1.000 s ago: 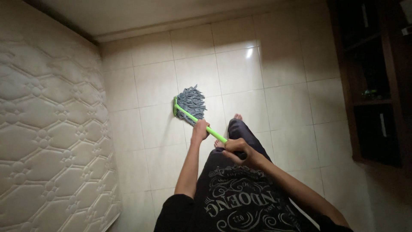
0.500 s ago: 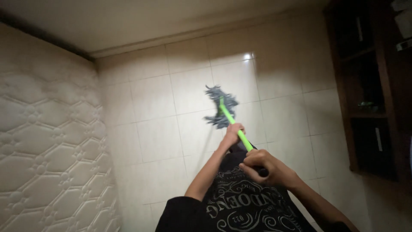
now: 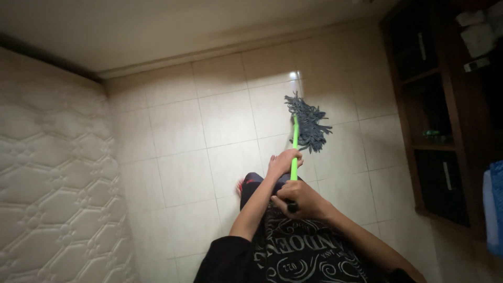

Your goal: The recorder is using a mop to clean a white tile floor.

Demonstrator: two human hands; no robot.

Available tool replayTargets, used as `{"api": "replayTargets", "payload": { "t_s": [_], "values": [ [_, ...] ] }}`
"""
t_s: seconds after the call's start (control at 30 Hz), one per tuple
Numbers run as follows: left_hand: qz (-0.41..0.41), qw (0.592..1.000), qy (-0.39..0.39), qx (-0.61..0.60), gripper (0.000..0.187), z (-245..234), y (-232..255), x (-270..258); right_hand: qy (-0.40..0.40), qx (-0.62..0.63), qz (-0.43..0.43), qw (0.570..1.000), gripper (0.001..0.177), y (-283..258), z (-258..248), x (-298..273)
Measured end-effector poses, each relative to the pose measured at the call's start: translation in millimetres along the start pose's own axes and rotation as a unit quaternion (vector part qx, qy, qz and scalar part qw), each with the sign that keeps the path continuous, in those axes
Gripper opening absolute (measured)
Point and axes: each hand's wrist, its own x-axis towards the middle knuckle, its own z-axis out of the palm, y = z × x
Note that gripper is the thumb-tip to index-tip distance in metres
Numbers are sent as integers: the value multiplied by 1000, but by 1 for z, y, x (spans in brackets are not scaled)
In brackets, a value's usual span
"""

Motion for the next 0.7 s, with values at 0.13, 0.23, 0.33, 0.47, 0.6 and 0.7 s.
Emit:
{"api": "replayTargets", "payload": {
  "t_s": [0.13,0.23,0.33,0.47,0.6,0.7],
  "values": [
    [-32,999,-15,27,17,-2,-27,-4,15,8,-29,999,36,-3,-11,1],
    [6,998,-24,63,17,-2,-62,-15,24,33,-59,997,39,-7,-14,5],
    [40,995,0,94,10,-14,-100,-37,22,63,-82,994,39,-17,-7,14],
    [8,990,18,143,6,-41,-148,-61,23,86,-71,994,35,2,13,27],
    [-96,981,11,170,8,-67,-179,-78,20,120,-43,992,30,42,39,38],
    [-127,977,46,167,9,-69,-182,-78,20,131,-38,990,25,45,44,46]
  ]
}}
